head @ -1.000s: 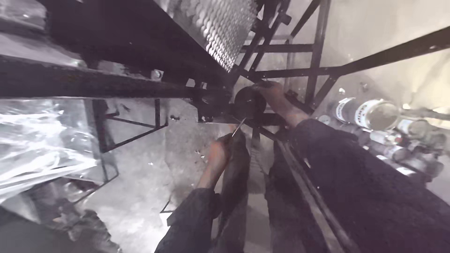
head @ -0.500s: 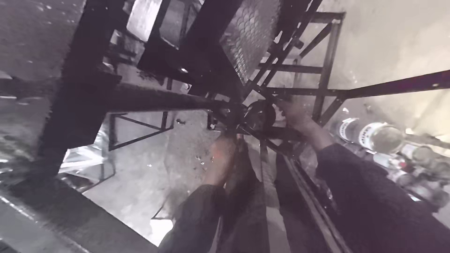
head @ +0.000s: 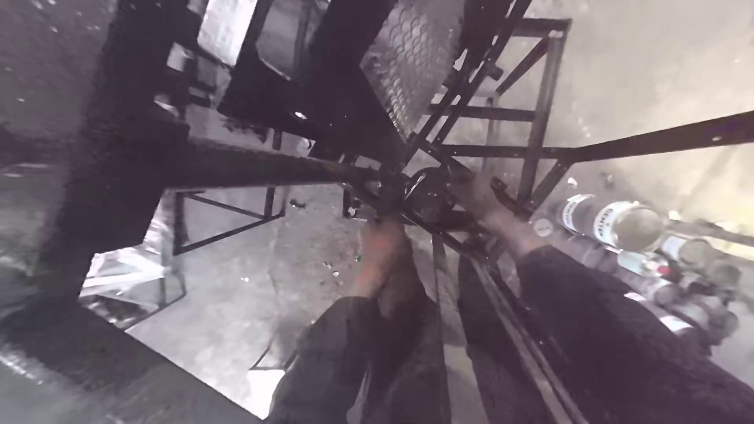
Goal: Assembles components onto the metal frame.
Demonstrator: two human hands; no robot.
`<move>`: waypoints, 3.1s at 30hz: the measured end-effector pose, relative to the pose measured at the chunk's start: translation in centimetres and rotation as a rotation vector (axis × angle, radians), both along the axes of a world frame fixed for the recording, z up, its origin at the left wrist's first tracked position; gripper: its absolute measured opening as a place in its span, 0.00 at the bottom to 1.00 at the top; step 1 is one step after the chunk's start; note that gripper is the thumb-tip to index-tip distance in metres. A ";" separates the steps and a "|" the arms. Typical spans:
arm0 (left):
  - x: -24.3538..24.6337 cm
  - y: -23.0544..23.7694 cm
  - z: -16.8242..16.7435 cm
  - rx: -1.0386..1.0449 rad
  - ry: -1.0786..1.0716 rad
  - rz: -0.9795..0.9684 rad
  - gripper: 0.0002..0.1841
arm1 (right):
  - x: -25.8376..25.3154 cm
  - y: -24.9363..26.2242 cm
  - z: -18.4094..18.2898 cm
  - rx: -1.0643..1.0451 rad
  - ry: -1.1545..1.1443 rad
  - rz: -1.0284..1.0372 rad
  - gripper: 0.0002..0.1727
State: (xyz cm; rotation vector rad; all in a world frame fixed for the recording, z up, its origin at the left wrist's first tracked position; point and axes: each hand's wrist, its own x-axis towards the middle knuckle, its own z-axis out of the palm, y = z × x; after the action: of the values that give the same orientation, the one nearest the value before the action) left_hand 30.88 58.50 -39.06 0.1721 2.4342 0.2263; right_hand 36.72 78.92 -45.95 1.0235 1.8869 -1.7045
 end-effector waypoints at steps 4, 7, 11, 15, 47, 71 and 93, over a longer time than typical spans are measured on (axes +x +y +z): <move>0.2 0.1 -0.3 -0.010 0.035 -0.084 0.15 | -2.0 -0.2 -0.5 0.084 -0.070 0.006 0.21; 0.6 -0.5 -1.3 0.353 0.082 0.260 0.12 | -2.0 -0.4 -1.3 0.181 0.011 0.043 0.20; 0.4 -0.4 -1.4 0.144 0.150 -0.054 0.13 | -2.1 -0.4 -2.8 0.269 0.144 0.087 0.15; 0.5 0.2 -0.2 -0.003 0.024 -0.073 0.16 | -2.8 -0.3 -1.8 0.299 0.052 0.046 0.14; 4.9 3.5 -7.4 0.073 -0.128 0.189 0.32 | -4.0 0.3 -2.3 0.213 -0.039 -0.022 0.13; 4.2 3.7 -7.1 0.054 -0.161 0.092 0.31 | -0.7 -0.2 0.5 0.368 -0.117 0.183 0.23; 4.1 3.7 -6.8 0.001 -0.246 0.123 0.36 | -0.8 -0.2 0.5 0.379 -0.076 0.106 0.24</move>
State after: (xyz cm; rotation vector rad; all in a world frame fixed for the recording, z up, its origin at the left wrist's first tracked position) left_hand 34.96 62.24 -45.89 -0.0054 2.2016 0.2862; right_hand 35.90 78.70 -45.44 1.0817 2.2211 -1.2576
